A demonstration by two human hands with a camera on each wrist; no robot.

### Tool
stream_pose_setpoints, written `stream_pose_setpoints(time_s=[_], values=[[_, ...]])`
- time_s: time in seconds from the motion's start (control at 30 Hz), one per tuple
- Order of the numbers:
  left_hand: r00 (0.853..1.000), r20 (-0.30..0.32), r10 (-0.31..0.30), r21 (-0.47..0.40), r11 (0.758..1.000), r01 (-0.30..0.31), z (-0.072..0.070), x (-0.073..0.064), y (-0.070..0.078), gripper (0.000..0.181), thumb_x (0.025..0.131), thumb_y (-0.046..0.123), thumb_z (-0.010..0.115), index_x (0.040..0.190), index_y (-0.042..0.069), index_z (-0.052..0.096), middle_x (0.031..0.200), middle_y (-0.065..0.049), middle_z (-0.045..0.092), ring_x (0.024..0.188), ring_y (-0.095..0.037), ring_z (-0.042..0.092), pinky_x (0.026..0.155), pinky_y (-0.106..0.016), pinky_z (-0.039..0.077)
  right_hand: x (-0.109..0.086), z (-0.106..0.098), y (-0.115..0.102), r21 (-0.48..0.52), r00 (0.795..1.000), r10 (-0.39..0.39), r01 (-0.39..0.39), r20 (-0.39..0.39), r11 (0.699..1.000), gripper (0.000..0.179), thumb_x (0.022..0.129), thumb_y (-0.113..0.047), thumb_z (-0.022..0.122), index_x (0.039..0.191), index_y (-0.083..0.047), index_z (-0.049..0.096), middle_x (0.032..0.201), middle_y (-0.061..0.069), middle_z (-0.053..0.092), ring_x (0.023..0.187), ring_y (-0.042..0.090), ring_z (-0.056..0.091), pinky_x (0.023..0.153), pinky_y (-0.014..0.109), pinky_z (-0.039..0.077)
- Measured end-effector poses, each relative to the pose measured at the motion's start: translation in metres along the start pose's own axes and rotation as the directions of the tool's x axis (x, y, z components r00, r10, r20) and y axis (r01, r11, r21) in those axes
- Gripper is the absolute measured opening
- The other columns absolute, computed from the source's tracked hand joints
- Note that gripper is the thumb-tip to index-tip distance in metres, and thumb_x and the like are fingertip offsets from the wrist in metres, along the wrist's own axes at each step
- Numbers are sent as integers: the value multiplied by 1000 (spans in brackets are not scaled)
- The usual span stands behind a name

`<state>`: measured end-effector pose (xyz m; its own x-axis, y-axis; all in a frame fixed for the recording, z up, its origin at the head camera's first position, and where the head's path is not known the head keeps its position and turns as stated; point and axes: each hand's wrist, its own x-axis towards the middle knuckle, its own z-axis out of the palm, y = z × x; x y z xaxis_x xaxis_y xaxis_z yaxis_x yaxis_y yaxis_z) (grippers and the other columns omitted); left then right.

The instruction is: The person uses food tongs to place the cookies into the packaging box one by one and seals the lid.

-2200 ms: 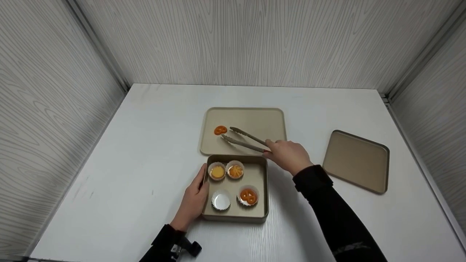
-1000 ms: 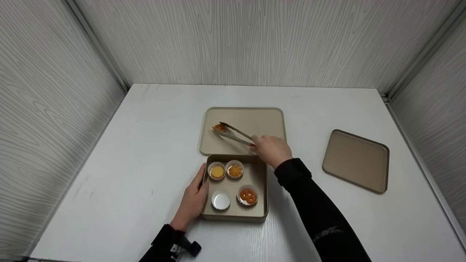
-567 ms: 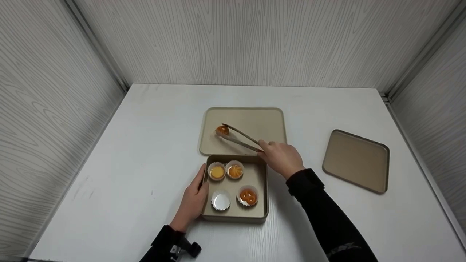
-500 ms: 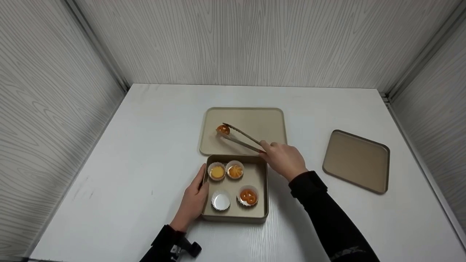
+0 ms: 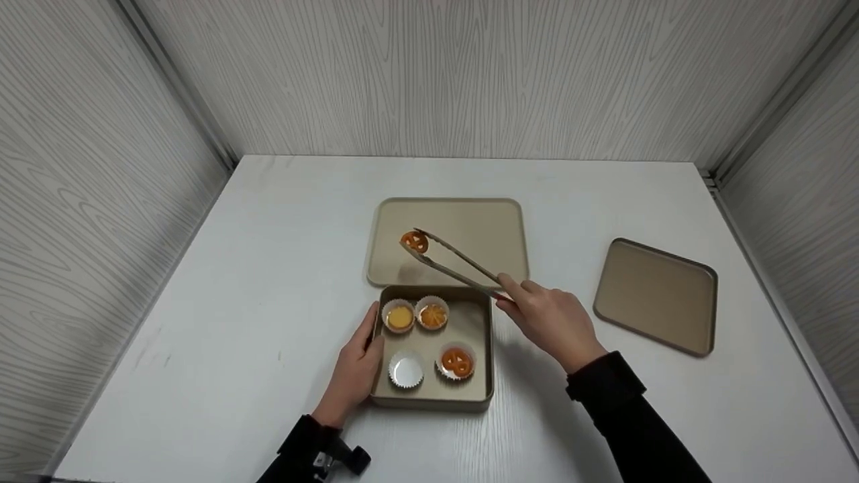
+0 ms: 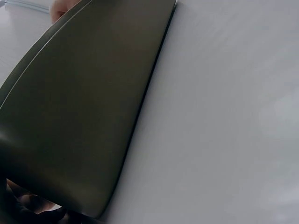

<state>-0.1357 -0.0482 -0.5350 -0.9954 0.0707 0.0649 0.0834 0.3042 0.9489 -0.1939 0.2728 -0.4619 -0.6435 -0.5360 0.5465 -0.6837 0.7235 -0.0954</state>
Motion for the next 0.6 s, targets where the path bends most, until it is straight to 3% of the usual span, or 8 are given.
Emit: stream_pose_setpoints(time_s=[0.13, 0.23, 0.33, 0.6], values=[[1000, 2, 4, 9, 1000, -4, 0, 0, -1, 59, 107, 8, 38, 163, 5, 20, 169, -11, 23, 155, -23, 21, 127, -43, 19, -7, -6, -2, -16, 997, -61, 61, -42, 998, 40, 88, -16, 79, 126, -7, 70, 69, -1, 56, 47, 8, 42, 41, 25, 36], [1000, 3, 8, 19, 1000, -8, 0, 0, 0, 59, 107, 9, 38, 163, 5, 20, 169, -10, 23, 155, -22, 21, 127, -42, 20, -11, -11, -4, -38, 993, -94, 91, -67, 995, 35, 100, -29, 67, 128, -8, 70, 68, -2, 54, 45, 6, 37, 39, 24, 33], [1000, 1, 7, 25, 1000, -7, -1, -1, 1, 59, 107, 9, 38, 164, 6, 20, 169, -9, 23, 155, -20, 21, 127, -41, 20, -14, -15, -7, -55, 991, -103, 98, -86, 994, 42, 107, -41, 51, 128, -10, 71, 66, -3, 52, 44, 4, 33, 38, 23, 29], [1000, 0, 7, 18, 1000, -7, 0, 0, 0, 59, 107, 8, 38, 163, 5, 20, 169, -11, 23, 155, -21, 21, 127, -41, 19, -22, -26, -14, -65, 990, -115, 109, -82, 992, 47, 108, -46, 46, 126, -11, 72, 66, -5, 50, 46, 3, 32, 38, 23, 29]])
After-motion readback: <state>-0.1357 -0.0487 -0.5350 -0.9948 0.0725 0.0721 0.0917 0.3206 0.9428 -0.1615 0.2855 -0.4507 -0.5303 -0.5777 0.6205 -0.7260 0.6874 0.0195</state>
